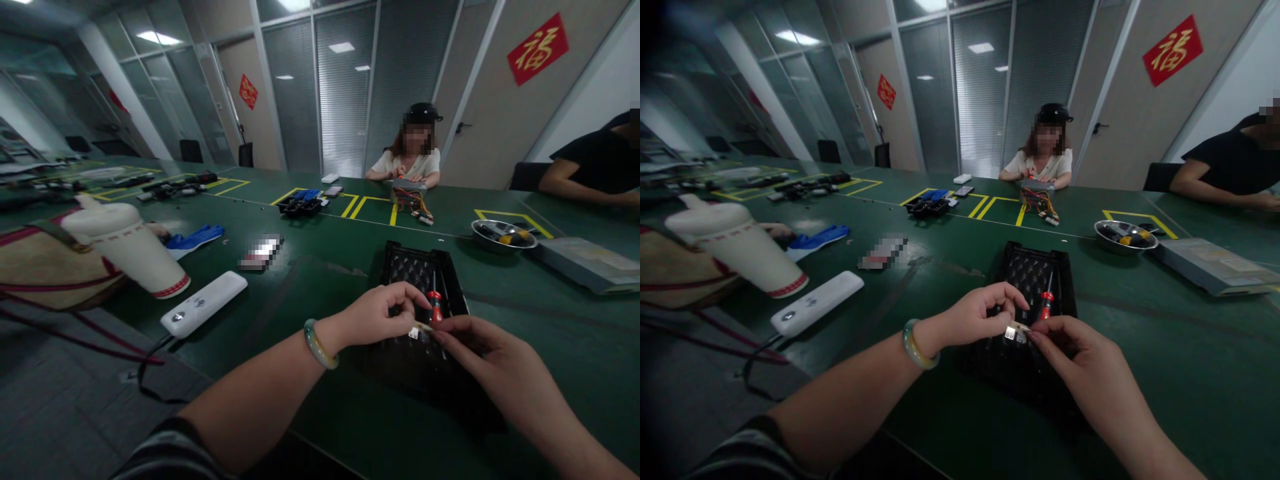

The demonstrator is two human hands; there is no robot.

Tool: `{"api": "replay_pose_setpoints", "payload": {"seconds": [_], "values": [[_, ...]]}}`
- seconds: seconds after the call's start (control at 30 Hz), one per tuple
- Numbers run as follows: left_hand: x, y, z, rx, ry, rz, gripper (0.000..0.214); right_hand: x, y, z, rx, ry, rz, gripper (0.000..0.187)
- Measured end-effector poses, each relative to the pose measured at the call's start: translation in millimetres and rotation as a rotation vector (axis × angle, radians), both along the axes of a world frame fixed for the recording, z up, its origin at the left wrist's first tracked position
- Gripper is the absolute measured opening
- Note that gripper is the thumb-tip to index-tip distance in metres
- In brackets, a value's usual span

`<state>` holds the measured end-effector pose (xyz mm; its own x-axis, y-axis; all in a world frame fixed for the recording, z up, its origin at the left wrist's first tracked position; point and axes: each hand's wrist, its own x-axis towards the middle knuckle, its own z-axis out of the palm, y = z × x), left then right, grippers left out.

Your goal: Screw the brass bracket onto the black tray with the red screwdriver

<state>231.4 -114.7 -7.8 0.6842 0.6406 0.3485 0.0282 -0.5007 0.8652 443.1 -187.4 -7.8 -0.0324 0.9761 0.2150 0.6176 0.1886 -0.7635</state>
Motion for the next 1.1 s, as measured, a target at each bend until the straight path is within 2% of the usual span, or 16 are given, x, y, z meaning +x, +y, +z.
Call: {"api": "replay_pose_setpoints", "payload": {"seconds": [0.1,0.17,0.33,0.5,0.63,0.9,1.1], "values": [[1,1,-3.8,-0.048,-0.026,-0.040,0.025,-2,-1,0.0,-0.063,-0.034,0.037,0.030],[3,3,-6.1,-0.086,-0.045,-0.015,0.022,-2,-3,0.6,-0.060,-0.070,0.022,0.028],[5,13,-13.0,-0.079,-0.062,0.202,0.027,-6,-7,3.5,0.003,-0.160,0.014,0.018],[9,23,-28.1,-0.021,0.012,0.358,0.025,-18,-9,1.8,0.053,-0.175,0.173,0.007],[11,24,-33.4,0.009,0.064,0.371,0.024,-23,-9,-0.5,0.035,-0.243,0.199,0.007],[10,21,-28.9,0.125,0.216,0.403,0.025,-27,-15,3.3,-0.028,-0.305,0.255,0.008],[9,21,-30.4,0.148,0.256,0.377,0.027,-26,-15,4.7,-0.036,-0.391,0.286,0.008]]}}
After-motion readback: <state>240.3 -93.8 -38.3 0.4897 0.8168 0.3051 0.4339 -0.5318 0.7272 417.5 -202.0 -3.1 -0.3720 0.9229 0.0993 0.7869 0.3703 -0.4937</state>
